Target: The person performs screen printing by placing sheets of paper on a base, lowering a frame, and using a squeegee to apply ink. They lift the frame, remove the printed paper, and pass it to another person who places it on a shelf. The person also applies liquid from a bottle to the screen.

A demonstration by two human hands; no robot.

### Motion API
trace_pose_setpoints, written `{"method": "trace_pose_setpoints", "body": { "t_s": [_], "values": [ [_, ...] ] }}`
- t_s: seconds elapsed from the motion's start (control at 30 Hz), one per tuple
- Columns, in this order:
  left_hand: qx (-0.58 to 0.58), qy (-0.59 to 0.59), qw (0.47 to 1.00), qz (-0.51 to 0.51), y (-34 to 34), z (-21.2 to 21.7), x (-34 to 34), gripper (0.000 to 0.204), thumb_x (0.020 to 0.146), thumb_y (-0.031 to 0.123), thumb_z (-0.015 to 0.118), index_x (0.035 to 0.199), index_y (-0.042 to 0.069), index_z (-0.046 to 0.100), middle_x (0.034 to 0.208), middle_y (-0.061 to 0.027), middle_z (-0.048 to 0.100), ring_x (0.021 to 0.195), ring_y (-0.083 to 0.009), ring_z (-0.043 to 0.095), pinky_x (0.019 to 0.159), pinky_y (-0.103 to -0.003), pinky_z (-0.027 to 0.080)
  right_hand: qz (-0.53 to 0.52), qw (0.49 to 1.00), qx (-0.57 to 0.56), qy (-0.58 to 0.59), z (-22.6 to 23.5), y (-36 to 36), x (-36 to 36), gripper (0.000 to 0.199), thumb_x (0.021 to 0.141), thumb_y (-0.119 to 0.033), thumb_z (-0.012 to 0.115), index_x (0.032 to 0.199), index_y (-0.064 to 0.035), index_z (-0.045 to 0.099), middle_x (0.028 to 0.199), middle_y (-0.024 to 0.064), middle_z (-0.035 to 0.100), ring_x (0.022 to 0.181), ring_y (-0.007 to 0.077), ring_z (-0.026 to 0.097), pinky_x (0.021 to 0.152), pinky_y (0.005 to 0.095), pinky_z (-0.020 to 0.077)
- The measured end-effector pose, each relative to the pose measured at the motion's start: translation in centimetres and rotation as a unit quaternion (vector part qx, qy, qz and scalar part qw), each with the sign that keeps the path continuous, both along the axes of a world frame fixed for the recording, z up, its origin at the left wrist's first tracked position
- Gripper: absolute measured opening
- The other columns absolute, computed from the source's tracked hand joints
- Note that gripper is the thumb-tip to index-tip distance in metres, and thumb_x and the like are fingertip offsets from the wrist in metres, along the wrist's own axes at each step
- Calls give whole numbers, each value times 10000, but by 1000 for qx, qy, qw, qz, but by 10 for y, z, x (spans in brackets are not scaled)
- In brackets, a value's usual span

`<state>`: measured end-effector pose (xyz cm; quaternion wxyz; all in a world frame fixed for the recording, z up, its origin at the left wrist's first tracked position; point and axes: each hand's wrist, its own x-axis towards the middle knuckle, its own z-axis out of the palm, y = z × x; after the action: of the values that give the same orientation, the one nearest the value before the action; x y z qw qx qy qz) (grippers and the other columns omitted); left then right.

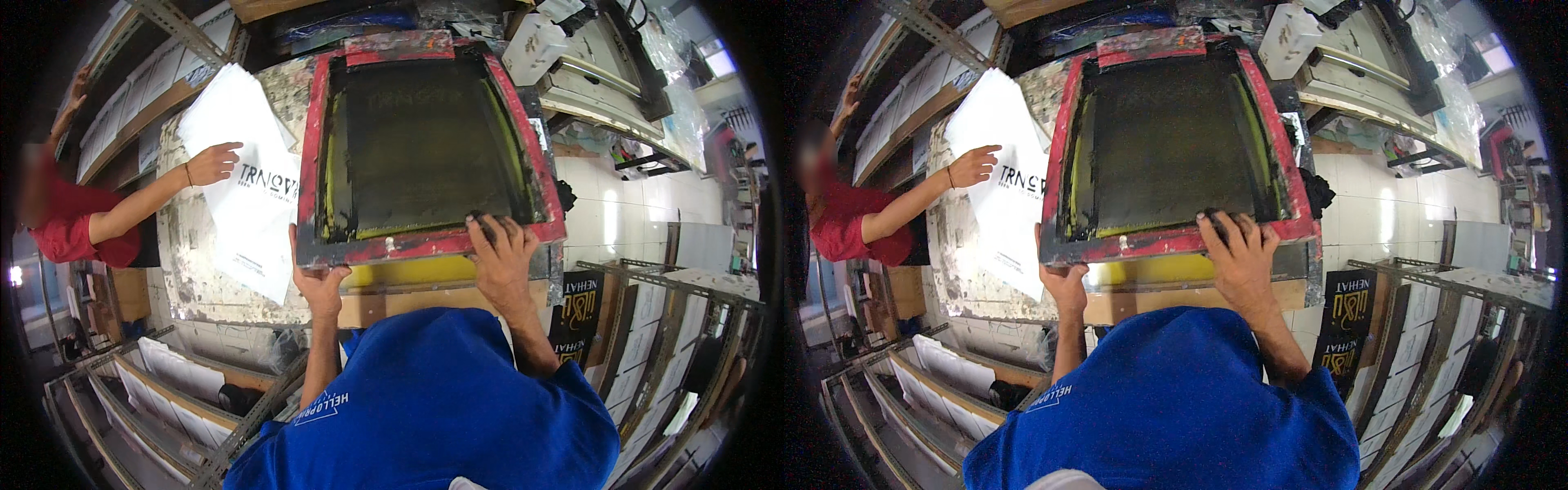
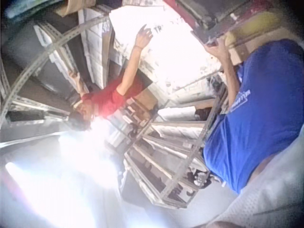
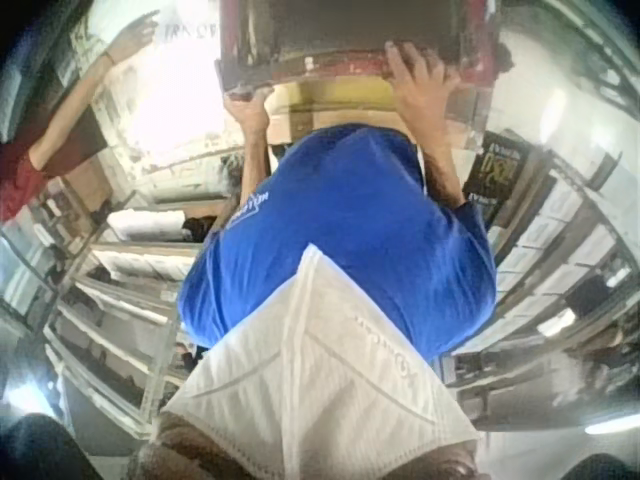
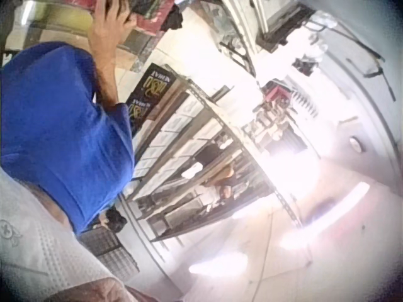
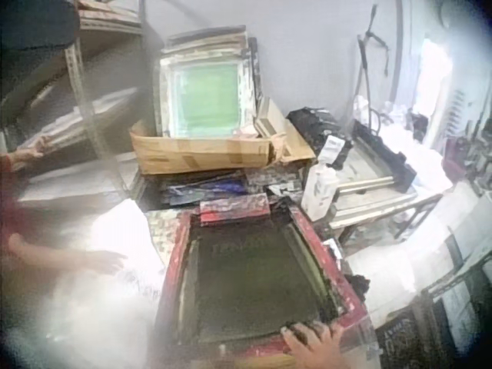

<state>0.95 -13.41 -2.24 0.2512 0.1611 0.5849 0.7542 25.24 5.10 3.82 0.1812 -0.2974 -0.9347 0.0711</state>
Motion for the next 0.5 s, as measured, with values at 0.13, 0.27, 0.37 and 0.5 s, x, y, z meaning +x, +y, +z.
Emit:
{"method": "trace_pose_setpoints", "body": {
  "t_s": [0.13, 0.27, 0.37, 0.5],
  "values": [
    [-103, 75, 992, 25, -21, -46, 12, 1077, 636, -89, 786, 1584, -28, 277, 1393, -146, 562, 1196, -233, 592, 1022, -348, 505, 37, 989, -140, 11, 17, 31, 4, 977, 656, -245, 864, 1524, -93, 442, 1437, 187, 492, 1275, 385, 481, 1106, 555, 311],
    [-129, 168, 976, 44, -41, -109, 14, 1044, 641, -23, 802, 1561, -54, 311, 1474, -169, 497, 1284, -260, 534, 1085, -381, 452, -197, 935, -134, 263, -15, 174, -23, 1053, 718, -274, 868, 1567, 9, 314, 1497, 320, 413, 1387, 435, 434, 1158, 479, 368],
    [-148, 170, 973, 37, -41, -131, 17, 1022, 667, 53, 818, 1551, -46, 314, 1449, -151, 489, 1274, -251, 523, 1060, -371, 458, -356, 871, -115, 320, -64, 319, -46, 1278, 716, -454, 891, 1599, 56, 120, 1592, 406, 170, 1477, 519, 224, 1228, 520, 222],
    [-131, 173, 975, 40, -27, -111, 19, 1023, 640, 84, 849, 1518, -52, 343, 1287, -116, 463, 1151, -245, 541, 1008, -364, 473, -271, 824, -137, 478, -102, 409, -93, 1170, 668, -294, 947, 1519, 78, 234, 1487, 312, 384, 1410, 449, 377, 1175, 509, 321]
  ]
}}
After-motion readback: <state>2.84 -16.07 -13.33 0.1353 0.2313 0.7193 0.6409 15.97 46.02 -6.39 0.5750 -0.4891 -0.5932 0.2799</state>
